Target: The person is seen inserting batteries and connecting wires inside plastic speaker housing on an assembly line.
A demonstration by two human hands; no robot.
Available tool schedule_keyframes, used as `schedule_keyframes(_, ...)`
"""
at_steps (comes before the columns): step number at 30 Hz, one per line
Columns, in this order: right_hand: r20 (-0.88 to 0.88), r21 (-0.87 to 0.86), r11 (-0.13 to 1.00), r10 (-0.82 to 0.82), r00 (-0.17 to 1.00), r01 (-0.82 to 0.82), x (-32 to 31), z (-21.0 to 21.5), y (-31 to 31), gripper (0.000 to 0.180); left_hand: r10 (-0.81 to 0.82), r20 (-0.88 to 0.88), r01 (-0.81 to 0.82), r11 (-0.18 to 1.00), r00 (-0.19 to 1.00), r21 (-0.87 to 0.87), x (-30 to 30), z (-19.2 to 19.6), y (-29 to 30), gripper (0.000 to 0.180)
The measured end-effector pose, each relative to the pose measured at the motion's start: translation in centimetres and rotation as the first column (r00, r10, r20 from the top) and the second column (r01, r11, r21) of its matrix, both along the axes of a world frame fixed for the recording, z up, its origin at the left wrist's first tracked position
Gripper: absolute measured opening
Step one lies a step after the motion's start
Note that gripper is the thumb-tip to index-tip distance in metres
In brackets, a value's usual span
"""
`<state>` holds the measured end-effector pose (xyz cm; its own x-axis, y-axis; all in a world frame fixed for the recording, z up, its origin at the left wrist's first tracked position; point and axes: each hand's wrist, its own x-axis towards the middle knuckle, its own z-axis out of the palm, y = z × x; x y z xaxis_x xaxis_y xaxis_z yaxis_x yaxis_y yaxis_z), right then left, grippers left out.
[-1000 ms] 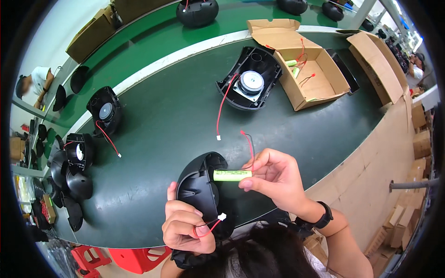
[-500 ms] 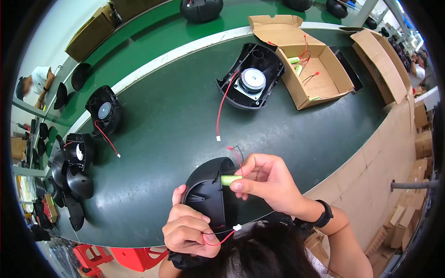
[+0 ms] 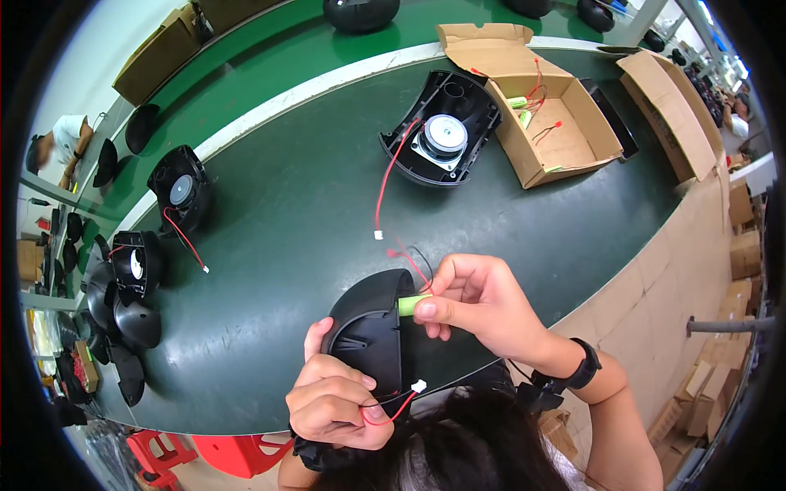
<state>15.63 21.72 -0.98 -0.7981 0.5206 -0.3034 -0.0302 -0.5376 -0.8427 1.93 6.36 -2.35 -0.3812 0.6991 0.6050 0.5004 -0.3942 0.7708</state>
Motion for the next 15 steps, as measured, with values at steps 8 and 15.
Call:
schedule_keyframes(8, -0.059, 0.004, 1.000, 0.020, 0.998, -0.020, -0.32, -0.66, -0.30, 0.020, 0.030, 0.045, -0.030, 1.000, 0.999, 0.006, -0.24, -0.42, -0.18, 0.025)
schedule_keyframes(15, -0.048, 0.331, 0.943, 0.049, 0.998, -0.030, -0.24, -0.78, 0.17, 0.027, -0.013, 0.013, 0.014, 1.000, 1.000, -0.026, -0.56, -0.20, -0.36, 0.025)
